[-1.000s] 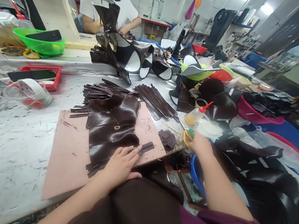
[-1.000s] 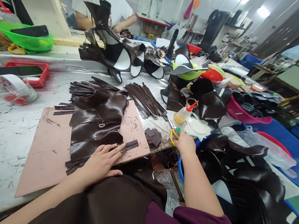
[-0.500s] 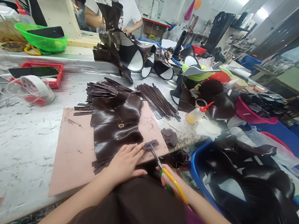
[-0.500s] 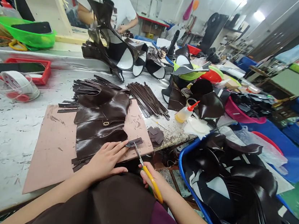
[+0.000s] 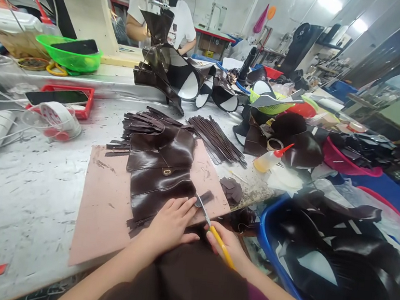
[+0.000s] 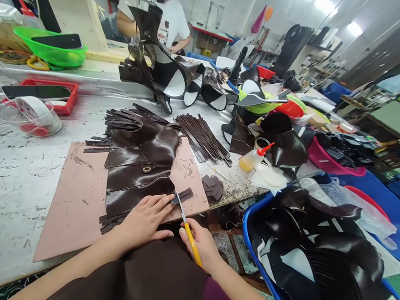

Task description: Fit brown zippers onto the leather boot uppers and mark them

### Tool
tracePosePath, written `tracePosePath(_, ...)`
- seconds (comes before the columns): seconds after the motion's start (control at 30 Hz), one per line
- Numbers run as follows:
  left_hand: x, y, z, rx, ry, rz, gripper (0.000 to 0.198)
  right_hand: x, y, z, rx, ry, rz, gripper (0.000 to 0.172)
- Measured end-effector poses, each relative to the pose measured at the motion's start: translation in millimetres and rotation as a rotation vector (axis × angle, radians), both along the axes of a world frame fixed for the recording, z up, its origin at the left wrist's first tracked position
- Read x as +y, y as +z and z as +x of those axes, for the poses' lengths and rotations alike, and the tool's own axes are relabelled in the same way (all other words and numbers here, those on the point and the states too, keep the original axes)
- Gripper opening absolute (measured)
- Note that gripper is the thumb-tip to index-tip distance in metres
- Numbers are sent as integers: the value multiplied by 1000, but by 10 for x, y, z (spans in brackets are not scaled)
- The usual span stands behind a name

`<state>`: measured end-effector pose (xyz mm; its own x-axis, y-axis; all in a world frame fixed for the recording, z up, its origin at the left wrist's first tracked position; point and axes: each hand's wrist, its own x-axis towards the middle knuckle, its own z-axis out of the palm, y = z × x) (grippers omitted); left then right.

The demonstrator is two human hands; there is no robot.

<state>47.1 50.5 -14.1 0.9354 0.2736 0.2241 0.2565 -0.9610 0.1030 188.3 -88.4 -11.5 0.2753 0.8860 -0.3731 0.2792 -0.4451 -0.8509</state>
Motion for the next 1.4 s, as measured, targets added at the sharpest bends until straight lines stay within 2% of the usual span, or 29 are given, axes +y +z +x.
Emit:
tracePosePath(0.13, -7, -11, -2, 9, 0, 1, 64, -24, 25, 66, 6, -74, 31, 47)
tracePosePath(0.23, -9, 7, 6, 31, 11, 4, 64, -53, 132, 312, -32, -172, -11, 52)
tracePosePath(0.33, -5, 44, 21, 62, 19, 15, 61, -101, 274, 650, -300, -244, -110, 53)
tracePosePath(0.43, -1, 71, 34, 76, 18, 44, 60, -151, 375, 875, -717, -213, -243, 50)
tracePosePath(0.5, 0, 76, 41, 64, 21, 69, 58, -157, 397, 957, -885, -214, -285, 50)
tracePosePath(0.6, 1, 75, 47, 35, 26, 103, 58, -102, 370, 1148, -992, -302, -373, 53)
tracePosePath(0.67, 4, 75, 47, 35, 23, 110, 59, -32, 332, 1377, -1052, -351, -434, 55)
tracePosePath(0.8, 10, 86, 42, 104, 12, 66, 62, 167, 277, 1781, -1172, -285, -375, 40)
tracePosePath(0.87, 1, 102, 41, 129, 16, 40, 64, 306, 263, 1752, -1222, -246, -214, 31)
tracePosePath(0.9, -8, 113, 42, 133, 18, 34, 64, 387, 254, 1663, -1225, -190, -72, 28)
tracePosePath(0.97, -35, 142, 45, 136, 18, 29, 61, 555, 226, 1384, -1165, 17, 268, 24)
tracePosePath(1.0, -50, 157, 45, 139, 13, 31, 60, 635, 209, 1226, -1107, 141, 389, 24)
tracePosePath(1.07, -78, 183, 38, 153, 8, 35, 61, 765, 181, 955, -1026, 246, 481, 23)
tracePosePath(1.17, -103, 197, 19, 163, 10, 37, 67, 833, 192, 813, -979, 137, 471, 21)
tracePosePath(1.3, -98, 184, 34, 123, 61, 11, 62, 702, 248, 1030, -853, -65, 245, 15)
tracePosePath(1.4, -74, 190, 94, 103, 85, -6, 53, 585, 217, 1188, -924, -156, 91, 11)
